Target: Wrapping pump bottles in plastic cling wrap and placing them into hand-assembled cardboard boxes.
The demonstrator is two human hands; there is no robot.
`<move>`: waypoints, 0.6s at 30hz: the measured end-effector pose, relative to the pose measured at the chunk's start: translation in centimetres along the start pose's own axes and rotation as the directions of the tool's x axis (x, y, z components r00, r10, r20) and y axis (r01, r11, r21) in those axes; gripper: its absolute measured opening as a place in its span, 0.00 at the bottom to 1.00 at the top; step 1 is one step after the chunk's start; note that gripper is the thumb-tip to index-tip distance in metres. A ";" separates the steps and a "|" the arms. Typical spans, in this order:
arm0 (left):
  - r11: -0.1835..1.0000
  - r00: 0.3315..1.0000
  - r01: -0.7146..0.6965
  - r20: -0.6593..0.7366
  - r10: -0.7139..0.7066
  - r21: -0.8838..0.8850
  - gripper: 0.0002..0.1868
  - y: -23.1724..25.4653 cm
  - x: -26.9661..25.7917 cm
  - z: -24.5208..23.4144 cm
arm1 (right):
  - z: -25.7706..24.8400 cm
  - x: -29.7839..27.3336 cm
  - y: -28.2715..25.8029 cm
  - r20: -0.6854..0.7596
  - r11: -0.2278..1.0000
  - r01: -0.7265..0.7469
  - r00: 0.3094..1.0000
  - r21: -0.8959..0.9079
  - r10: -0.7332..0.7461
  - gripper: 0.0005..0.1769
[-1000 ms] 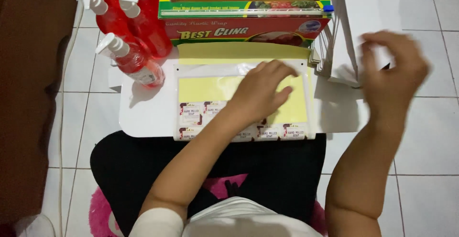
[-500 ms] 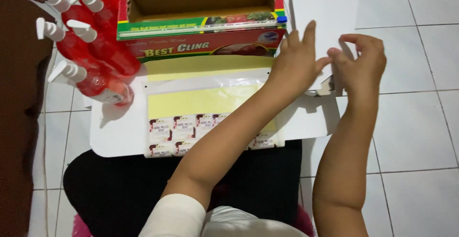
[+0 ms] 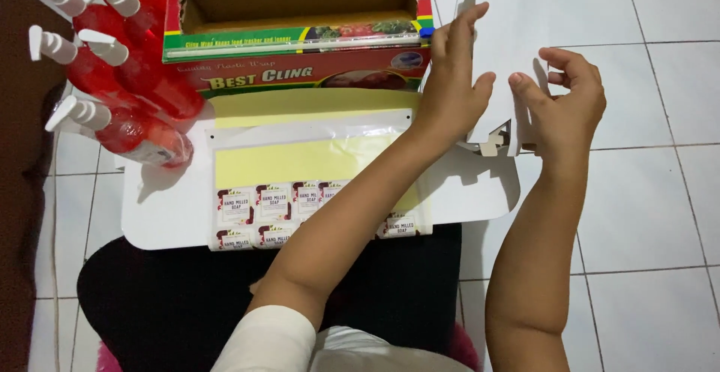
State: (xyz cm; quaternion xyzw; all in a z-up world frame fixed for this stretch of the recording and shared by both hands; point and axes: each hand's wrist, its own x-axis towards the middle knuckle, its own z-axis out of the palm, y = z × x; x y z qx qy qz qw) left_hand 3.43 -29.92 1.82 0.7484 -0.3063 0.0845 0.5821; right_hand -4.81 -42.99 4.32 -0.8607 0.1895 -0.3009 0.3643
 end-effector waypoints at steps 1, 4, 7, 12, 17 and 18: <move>1.000 1.000 -0.001 0.003 0.001 -0.001 0.47 0.4 0.0 -0.2 | -0.4 0.0 -0.1 -0.003 1.000 -0.002 1.000 -0.001 0.002 0.21; 0.986 0.999 0.000 -0.037 -0.006 -0.164 0.45 1.5 0.0 -0.9 | -1.6 0.0 -0.4 -0.014 0.977 0.056 0.998 0.205 -0.054 0.28; 0.957 0.997 -0.046 -0.066 0.029 -0.285 0.45 2.3 -0.3 -1.8 | -3.0 -0.6 -1.5 -0.033 0.944 0.093 0.996 0.318 -0.087 0.28; 0.874 0.999 0.033 0.022 -0.026 -0.485 0.53 3.5 -1.6 -5.6 | -3.4 -2.2 -4.5 -0.047 0.895 0.115 0.993 0.432 -0.105 0.36; 0.916 0.990 0.139 0.084 -0.116 -0.375 0.36 4.9 -3.9 -12.6 | -0.9 -4.6 -8.0 0.112 0.847 -0.014 0.992 0.532 -0.054 0.43; 0.920 0.994 0.108 0.058 -0.093 -0.377 0.32 4.7 -4.7 -13.9 | 0.0 -5.1 -8.4 0.174 0.822 -0.031 0.981 0.569 -0.083 0.41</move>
